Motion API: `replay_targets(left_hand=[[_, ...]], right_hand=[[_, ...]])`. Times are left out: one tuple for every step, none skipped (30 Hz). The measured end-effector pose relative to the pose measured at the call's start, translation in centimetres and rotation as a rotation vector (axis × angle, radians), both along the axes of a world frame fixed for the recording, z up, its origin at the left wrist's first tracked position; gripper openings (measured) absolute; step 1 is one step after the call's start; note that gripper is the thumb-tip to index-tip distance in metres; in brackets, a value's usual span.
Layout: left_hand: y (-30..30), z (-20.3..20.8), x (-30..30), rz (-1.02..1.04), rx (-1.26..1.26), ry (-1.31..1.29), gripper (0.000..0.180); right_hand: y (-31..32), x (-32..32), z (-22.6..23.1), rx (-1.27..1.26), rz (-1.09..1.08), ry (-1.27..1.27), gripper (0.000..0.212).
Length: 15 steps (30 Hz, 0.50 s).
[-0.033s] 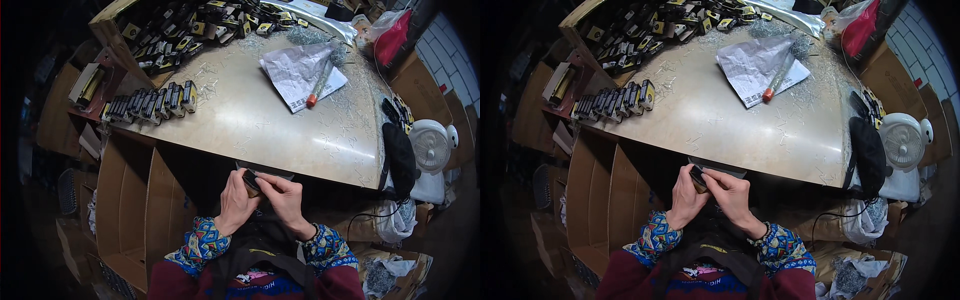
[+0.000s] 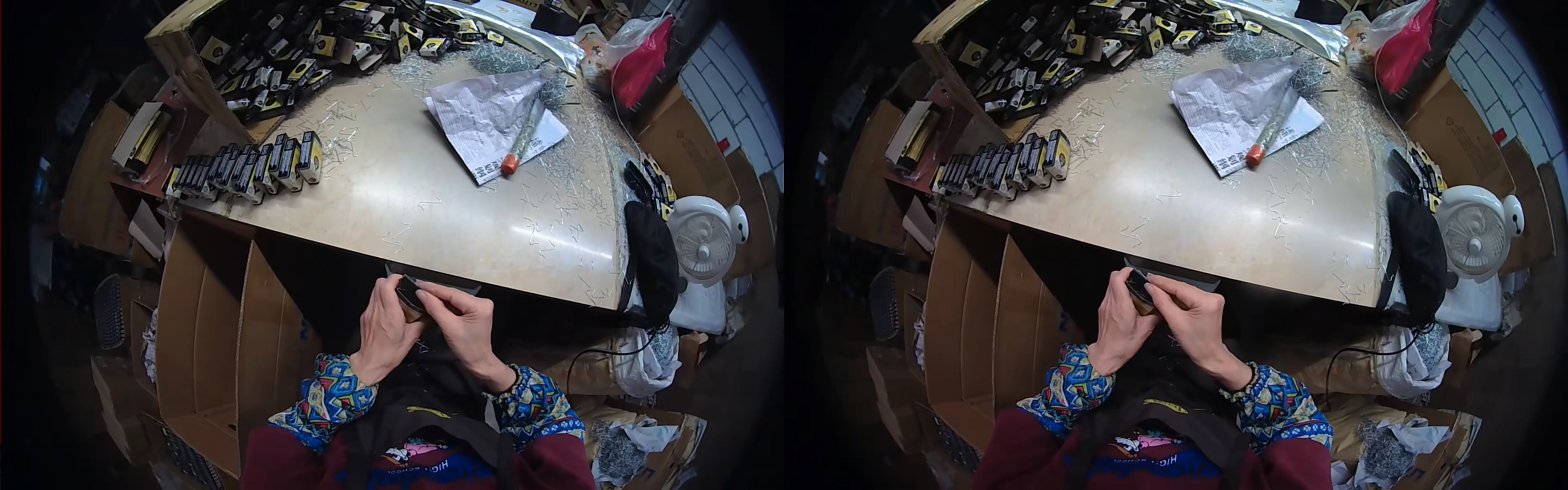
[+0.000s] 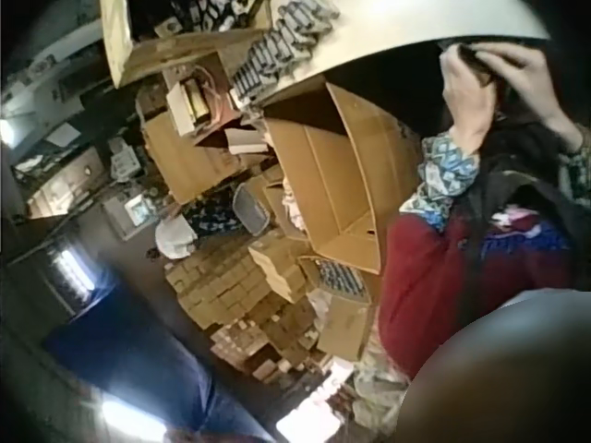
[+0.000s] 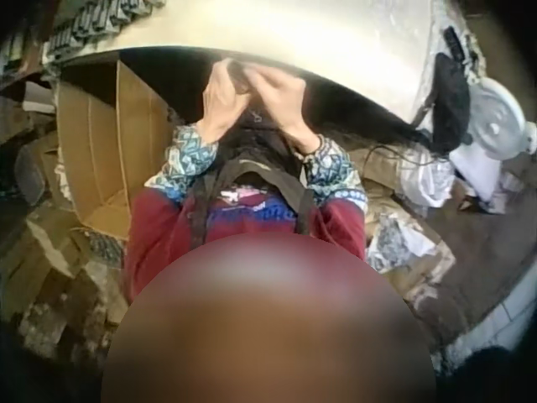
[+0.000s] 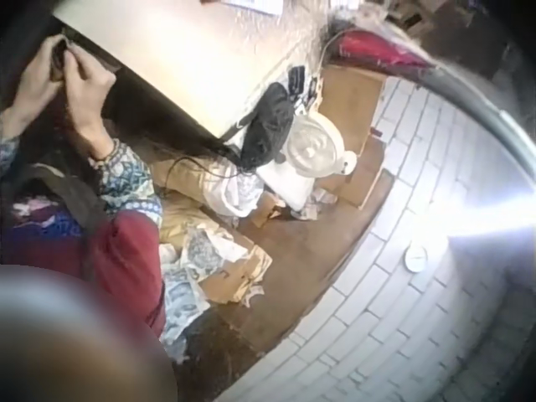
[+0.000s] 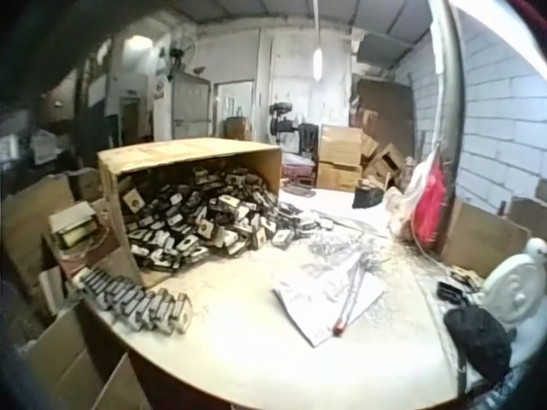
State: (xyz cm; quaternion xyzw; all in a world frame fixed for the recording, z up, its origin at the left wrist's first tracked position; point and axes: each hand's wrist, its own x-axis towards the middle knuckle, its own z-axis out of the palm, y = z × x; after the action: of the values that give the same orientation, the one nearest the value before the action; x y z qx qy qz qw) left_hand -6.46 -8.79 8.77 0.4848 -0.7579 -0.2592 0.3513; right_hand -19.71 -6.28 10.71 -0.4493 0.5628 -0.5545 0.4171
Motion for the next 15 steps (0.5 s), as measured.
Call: replay_targets(left_hand=[[0.0,-0.1,0.1,0.0,-0.006,0.012,0.06],[-0.2,-0.2,0.2,0.003,-0.005,0.013,0.06],[-0.5,-0.2,0.4,-0.014,0.002,0.009,0.061],[-0.6,-0.2,0.6,-0.029,0.009,0.004,0.062],[-0.7,-0.4,0.8,-0.022,0.01,0.006,0.062],[-0.9,-0.5,1.1,-0.036,0.079,0.015,0.062],[-1.2,-0.6,1.4,-0.044,0.143,0.026,0.063],[-1.3,-0.3,1.6,-0.027,0.132,0.029,0.063],[-1.3,0.2,1.4,-0.086,0.182,0.106,0.063],[-2.0,0.7,1.3,-0.14,0.218,0.185,0.063],[-2.7,1.3,1.7,-0.197,0.155,0.223,0.063],[-4.0,1.9,2.1,-0.168,0.129,0.221,0.063],[-5.6,2.4,2.4,-0.128,0.049,0.169,0.061],[-7.4,2.7,2.6,-0.097,-0.024,0.122,0.059],[-9.9,2.9,2.6,-0.004,-0.122,0.016,0.055]], right_hand=[[0.0,0.1,0.0,0.001,0.002,0.002,0.019],[-0.2,0.3,0.0,-0.071,-0.008,0.11,0.019],[-0.3,0.6,0.0,-0.143,-0.016,0.218,0.019],[-0.4,0.8,0.0,-0.142,-0.01,0.22,0.019],[-0.6,1.1,0.1,-0.309,-0.01,0.43,0.018],[-0.8,1.4,0.1,-0.48,-0.008,0.638,0.017],[-1.0,1.6,-0.2,-0.544,-0.001,0.702,0.018],[-1.0,1.7,-0.4,-0.56,0.013,0.699,0.018],[-0.9,1.4,-0.5,-0.543,0.019,0.706,0.018],[-1.6,0.9,-0.7,-0.54,0.029,0.713,0.019],[-2.4,0.3,-0.7,-0.505,0.064,0.621,0.019],[-3.2,-0.5,-0.4,-0.328,0.139,0.47,0.02],[-4.8,-0.7,-0.1,-0.302,0.088,0.363,0.022],[-6.5,-0.8,0.1,-0.268,0.031,0.263,0.025],[-8.4,-0.6,0.3,-0.284,0.014,0.265,0.026]])
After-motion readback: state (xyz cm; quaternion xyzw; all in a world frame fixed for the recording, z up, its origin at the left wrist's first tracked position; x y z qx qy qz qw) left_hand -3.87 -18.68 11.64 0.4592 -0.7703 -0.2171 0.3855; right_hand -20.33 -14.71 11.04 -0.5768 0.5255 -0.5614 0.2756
